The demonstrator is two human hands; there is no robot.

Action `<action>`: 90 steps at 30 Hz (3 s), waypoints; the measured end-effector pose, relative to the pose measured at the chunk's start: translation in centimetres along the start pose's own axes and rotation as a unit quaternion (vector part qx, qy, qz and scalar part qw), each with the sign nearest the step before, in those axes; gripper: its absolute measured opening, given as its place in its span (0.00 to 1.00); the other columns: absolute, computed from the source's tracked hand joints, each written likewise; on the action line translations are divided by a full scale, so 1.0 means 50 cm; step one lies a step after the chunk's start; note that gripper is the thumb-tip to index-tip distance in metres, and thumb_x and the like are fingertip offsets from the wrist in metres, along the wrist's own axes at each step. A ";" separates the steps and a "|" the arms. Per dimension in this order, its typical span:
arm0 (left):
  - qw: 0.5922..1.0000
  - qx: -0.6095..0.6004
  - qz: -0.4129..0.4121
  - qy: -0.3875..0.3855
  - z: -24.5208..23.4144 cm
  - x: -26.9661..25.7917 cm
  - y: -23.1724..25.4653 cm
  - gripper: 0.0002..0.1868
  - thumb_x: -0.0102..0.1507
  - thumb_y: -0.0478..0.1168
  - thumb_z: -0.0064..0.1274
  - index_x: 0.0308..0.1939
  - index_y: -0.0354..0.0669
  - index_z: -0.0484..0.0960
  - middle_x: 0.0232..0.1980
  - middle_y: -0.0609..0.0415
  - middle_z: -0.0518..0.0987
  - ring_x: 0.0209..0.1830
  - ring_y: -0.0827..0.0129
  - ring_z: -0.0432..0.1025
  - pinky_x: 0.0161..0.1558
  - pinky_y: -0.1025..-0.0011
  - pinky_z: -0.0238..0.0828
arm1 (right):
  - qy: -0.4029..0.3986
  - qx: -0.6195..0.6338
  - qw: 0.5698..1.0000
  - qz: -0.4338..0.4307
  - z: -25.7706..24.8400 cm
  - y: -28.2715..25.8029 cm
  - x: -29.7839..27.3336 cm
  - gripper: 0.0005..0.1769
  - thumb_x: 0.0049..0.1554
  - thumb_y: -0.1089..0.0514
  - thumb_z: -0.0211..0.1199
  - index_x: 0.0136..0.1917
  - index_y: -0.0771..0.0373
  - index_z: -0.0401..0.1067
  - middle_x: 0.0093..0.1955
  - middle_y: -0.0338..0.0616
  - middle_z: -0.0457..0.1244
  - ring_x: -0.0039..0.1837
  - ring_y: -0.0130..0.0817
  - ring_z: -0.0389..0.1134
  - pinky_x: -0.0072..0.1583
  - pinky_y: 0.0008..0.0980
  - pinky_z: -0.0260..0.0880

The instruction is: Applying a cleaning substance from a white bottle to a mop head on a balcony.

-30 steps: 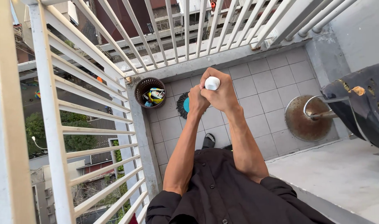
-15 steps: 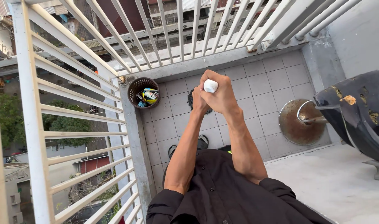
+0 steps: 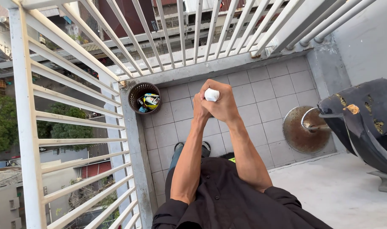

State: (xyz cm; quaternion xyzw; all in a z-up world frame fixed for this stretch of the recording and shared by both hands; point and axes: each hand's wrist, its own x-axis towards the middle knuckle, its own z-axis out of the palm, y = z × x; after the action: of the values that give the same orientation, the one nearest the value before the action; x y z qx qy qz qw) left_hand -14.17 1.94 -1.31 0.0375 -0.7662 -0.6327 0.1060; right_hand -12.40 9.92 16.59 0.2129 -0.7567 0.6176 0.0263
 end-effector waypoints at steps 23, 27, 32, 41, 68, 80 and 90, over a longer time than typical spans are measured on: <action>0.985 0.166 0.033 0.018 -0.116 0.032 0.074 0.14 0.54 0.41 0.61 0.41 0.40 0.85 0.43 0.41 0.84 0.40 0.43 0.78 0.39 0.53 0.74 | 0.016 0.170 0.985 0.041 0.042 0.030 0.034 0.13 0.44 0.78 0.56 0.39 0.63 0.70 0.39 0.38 0.66 0.46 0.25 0.68 0.50 0.27 0.69; 0.985 0.164 0.047 0.020 -0.114 0.040 0.057 0.14 0.52 0.39 0.63 0.41 0.42 0.85 0.40 0.46 0.85 0.41 0.47 0.79 0.38 0.54 0.74 | 0.025 0.233 0.971 0.041 0.036 0.044 0.040 0.15 0.42 0.80 0.56 0.39 0.64 0.69 0.40 0.40 0.65 0.47 0.26 0.67 0.51 0.28 0.68; 0.982 0.187 0.025 0.021 -0.108 0.043 0.054 0.14 0.52 0.39 0.63 0.42 0.43 0.84 0.39 0.45 0.84 0.40 0.47 0.79 0.39 0.54 0.75 | 0.025 0.283 0.958 0.044 0.023 0.078 0.036 0.17 0.39 0.81 0.55 0.38 0.64 0.69 0.40 0.42 0.64 0.48 0.29 0.67 0.52 0.30 0.68; 0.990 0.140 0.026 0.018 -0.080 0.056 0.031 0.18 0.55 0.38 0.63 0.48 0.41 0.83 0.45 0.40 0.83 0.44 0.43 0.78 0.45 0.55 0.75 | 0.024 0.182 0.983 0.010 0.006 0.064 0.042 0.12 0.51 0.75 0.66 0.44 0.63 0.69 0.44 0.39 0.66 0.52 0.29 0.69 0.60 0.34 0.70; 0.993 -0.015 -0.009 -0.115 0.000 0.085 0.089 0.21 0.60 0.45 0.58 0.55 0.45 0.79 0.48 0.47 0.84 0.48 0.55 0.80 0.48 0.62 0.76 | 0.061 0.010 0.998 -0.006 -0.037 0.001 0.057 0.10 0.60 0.64 0.67 0.53 0.64 0.68 0.52 0.47 0.70 0.56 0.32 0.73 0.59 0.33 0.76; 0.989 -0.115 0.068 -0.065 0.026 0.086 -0.023 0.15 0.62 0.46 0.60 0.38 0.40 0.73 0.40 0.55 0.72 0.41 0.67 0.72 0.41 0.63 0.73 | 0.014 -0.046 0.999 -0.024 -0.004 0.019 0.060 0.08 0.59 0.61 0.70 0.47 0.60 0.70 0.43 0.38 0.69 0.47 0.27 0.72 0.48 0.30 0.75; 0.986 -0.126 0.011 -0.107 0.023 0.074 -0.090 0.11 0.65 0.43 0.55 0.42 0.40 0.73 0.41 0.56 0.73 0.43 0.67 0.69 0.44 0.64 0.69 | 0.042 0.021 0.999 -0.010 0.029 0.025 0.059 0.14 0.57 0.56 0.73 0.37 0.59 0.69 0.33 0.32 0.66 0.38 0.20 0.70 0.39 0.25 0.70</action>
State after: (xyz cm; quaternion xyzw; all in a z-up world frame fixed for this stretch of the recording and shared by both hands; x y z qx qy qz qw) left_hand -18.35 1.44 -5.47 -0.0525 -0.6877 -0.7233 0.0336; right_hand -15.21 7.87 16.00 0.1946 -0.7396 0.6415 0.0599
